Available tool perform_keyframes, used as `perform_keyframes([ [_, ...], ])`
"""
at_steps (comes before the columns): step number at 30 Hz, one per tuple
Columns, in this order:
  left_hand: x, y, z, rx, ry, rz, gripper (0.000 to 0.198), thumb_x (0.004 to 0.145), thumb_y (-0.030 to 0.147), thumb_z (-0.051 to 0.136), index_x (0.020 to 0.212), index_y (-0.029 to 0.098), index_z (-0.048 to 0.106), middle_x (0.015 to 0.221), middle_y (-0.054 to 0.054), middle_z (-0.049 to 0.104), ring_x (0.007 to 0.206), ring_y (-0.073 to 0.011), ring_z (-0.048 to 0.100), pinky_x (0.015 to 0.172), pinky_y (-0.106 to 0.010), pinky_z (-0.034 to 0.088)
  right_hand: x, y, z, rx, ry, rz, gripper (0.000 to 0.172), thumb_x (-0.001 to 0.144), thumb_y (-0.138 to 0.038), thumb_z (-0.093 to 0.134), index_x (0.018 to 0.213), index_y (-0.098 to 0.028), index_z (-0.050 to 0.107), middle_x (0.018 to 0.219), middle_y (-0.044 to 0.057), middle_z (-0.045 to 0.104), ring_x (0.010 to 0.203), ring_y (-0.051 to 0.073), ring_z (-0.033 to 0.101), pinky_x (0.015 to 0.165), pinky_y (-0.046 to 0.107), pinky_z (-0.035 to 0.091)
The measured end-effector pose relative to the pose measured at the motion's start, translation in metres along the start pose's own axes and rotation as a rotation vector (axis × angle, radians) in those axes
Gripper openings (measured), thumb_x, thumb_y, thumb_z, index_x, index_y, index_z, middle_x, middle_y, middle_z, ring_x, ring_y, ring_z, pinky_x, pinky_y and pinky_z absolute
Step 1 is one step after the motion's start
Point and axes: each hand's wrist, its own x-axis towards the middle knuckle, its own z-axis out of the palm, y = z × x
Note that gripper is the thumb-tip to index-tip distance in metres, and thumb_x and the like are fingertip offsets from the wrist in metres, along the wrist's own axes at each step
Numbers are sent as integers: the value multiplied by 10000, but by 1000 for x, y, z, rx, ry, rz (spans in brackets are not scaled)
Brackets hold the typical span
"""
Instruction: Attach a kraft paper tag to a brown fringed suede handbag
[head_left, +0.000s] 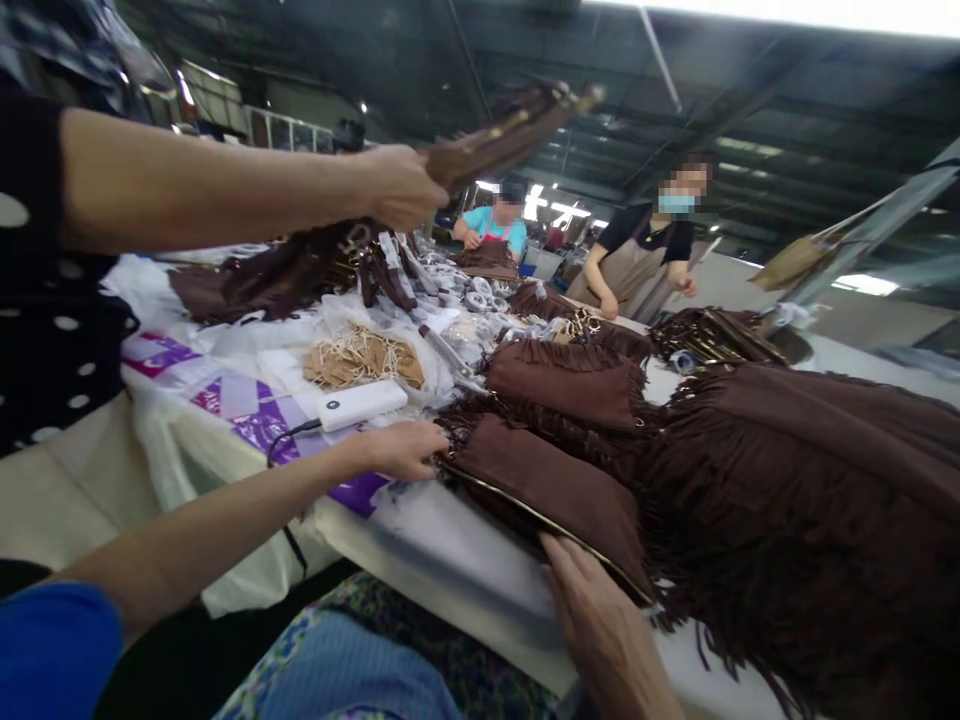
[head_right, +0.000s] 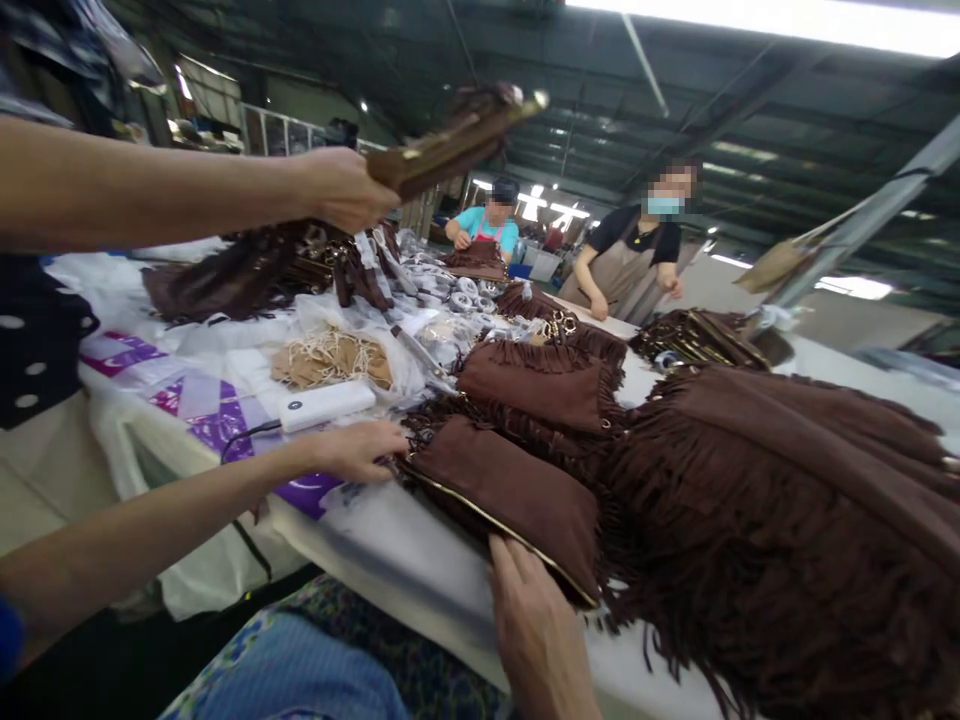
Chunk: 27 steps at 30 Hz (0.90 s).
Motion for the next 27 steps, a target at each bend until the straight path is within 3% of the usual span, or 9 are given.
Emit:
perform_keyframes([
  [2, -5, 6, 4, -55, 46, -26, 171, 755, 148, 532, 875, 149, 653, 904, -71, 657, 866, -210, 576, 770, -269, 414, -2, -16, -8, 200, 8, 8, 320, 953, -204, 356, 1123, -191, 627, 1079, 95, 713, 945, 209, 691, 774, 269, 550],
  [5, -9, 22, -1, -304, 57, 3, 180, 831, 196, 479, 838, 153, 654, 815, -32, 654, 779, -172, 578, 712, -236, 405, 10, -50, -22, 536, -29, 178, 270, 953, -245, 401, 1129, -193, 599, 1022, 80, 720, 911, 187, 691, 788, 259, 538],
  [9, -15, 36, -7, -620, -54, -25, 343, 897, 399, 456, 759, 142, 637, 664, -1, 589, 594, -130, 518, 554, -208, 377, 49, -98, -31, 991, -52, 431, 306, 904, -349, 517, 1155, -175, 523, 1006, 86, 702, 850, 182, 688, 744, 265, 536],
  [11, -18, 37, -5, -747, -123, -42, 380, 895, 450, 456, 800, 137, 649, 669, -3, 585, 554, -123, 500, 510, -204, 374, 69, -115, -28, 1077, -13, 495, 355, 844, -384, 611, 1115, -185, 497, 973, 76, 697, 842, 198, 683, 715, 271, 531],
  [14, -23, 33, -2, -856, -134, 17, 325, 877, 423, 503, 879, 147, 676, 778, -20, 638, 664, -145, 555, 577, -203, 426, 88, -130, -18, 949, 82, 570, 442, 725, -356, 734, 1043, -198, 473, 901, 54, 685, 829, 243, 672, 700, 307, 513],
  [17, -26, 30, 0, -869, -102, 77, 273, 877, 354, 500, 950, 165, 682, 843, -27, 664, 756, -163, 586, 659, -213, 454, 96, -134, -12, 794, 134, 583, 321, 779, -231, 643, 1037, -202, 454, 878, 50, 687, 846, 265, 676, 699, 318, 495],
  [19, -28, 31, 3, -806, -48, 77, 271, 882, 306, 462, 994, 168, 666, 827, -30, 661, 726, -155, 584, 648, -216, 452, 97, -134, -10, 696, 81, 564, 236, 838, -162, 527, 1059, -194, 452, 867, 64, 703, 834, 272, 692, 666, 314, 485],
  [23, -34, 46, 15, -536, 234, -8, 247, 783, 138, 459, 976, 169, 610, 775, -11, 632, 666, -134, 546, 615, -218, 397, 93, -132, -5, 447, -67, 564, 198, 916, -186, 416, 1111, -174, 451, 843, 105, 728, 748, 285, 716, 545, 302, 450],
  [27, -34, 52, 26, -378, 354, -146, 204, 718, 86, 467, 857, 187, 577, 740, -2, 623, 660, -140, 541, 581, -227, 344, 73, -95, 7, 267, -125, 565, 221, 965, -296, 316, 1038, -200, 502, 695, 87, 704, 607, 272, 700, 476, 314, 440],
])
